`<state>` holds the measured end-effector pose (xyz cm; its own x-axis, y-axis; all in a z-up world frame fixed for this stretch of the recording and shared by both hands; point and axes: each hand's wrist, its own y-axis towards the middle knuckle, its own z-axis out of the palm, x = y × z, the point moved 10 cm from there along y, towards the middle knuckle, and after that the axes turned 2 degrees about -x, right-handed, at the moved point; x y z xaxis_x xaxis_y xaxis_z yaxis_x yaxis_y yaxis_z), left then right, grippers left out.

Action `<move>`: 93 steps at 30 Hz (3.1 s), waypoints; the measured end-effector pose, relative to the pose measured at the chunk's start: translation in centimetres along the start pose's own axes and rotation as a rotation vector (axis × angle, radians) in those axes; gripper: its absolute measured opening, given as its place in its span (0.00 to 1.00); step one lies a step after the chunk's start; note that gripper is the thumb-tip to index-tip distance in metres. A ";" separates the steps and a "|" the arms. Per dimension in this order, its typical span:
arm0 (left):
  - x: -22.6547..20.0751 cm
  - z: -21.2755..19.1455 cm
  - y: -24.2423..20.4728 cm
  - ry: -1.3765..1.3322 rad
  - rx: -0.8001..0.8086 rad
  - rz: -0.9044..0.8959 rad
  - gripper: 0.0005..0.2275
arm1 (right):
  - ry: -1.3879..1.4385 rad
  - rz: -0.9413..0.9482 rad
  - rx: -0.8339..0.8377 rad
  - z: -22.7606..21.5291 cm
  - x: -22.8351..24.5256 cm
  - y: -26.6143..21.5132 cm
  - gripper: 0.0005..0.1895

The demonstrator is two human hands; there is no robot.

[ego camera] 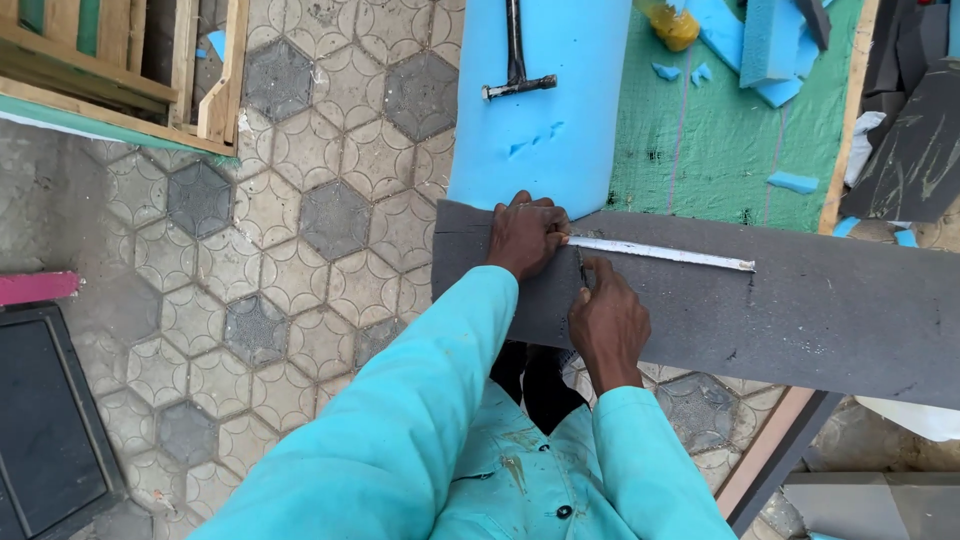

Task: Measuring and marking a piece of upholstery foam using a tape measure and a pencil in a workshop.

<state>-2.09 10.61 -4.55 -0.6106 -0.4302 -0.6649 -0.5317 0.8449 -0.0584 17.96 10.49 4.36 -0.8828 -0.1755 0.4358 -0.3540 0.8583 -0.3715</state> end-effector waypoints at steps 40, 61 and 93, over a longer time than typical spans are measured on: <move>1.5 -1.3 1.7 -0.518 0.303 -0.042 0.02 | -0.120 0.066 0.158 -2.5 1.8 0.5 0.26; 1.8 -0.9 1.8 -0.490 0.316 -0.046 0.02 | -0.146 0.014 0.153 -3.3 3.0 2.2 0.26; 7.6 -7.1 -11.3 -0.744 0.245 -0.608 0.10 | 0.360 0.239 -0.205 -34.5 -7.3 -26.7 0.32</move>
<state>-4.90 -4.42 -3.69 0.2947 -0.5740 -0.7640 -0.4453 0.6249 -0.6413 44.51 5.47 39.37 -0.7561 0.1861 0.6275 -0.0536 0.9379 -0.3428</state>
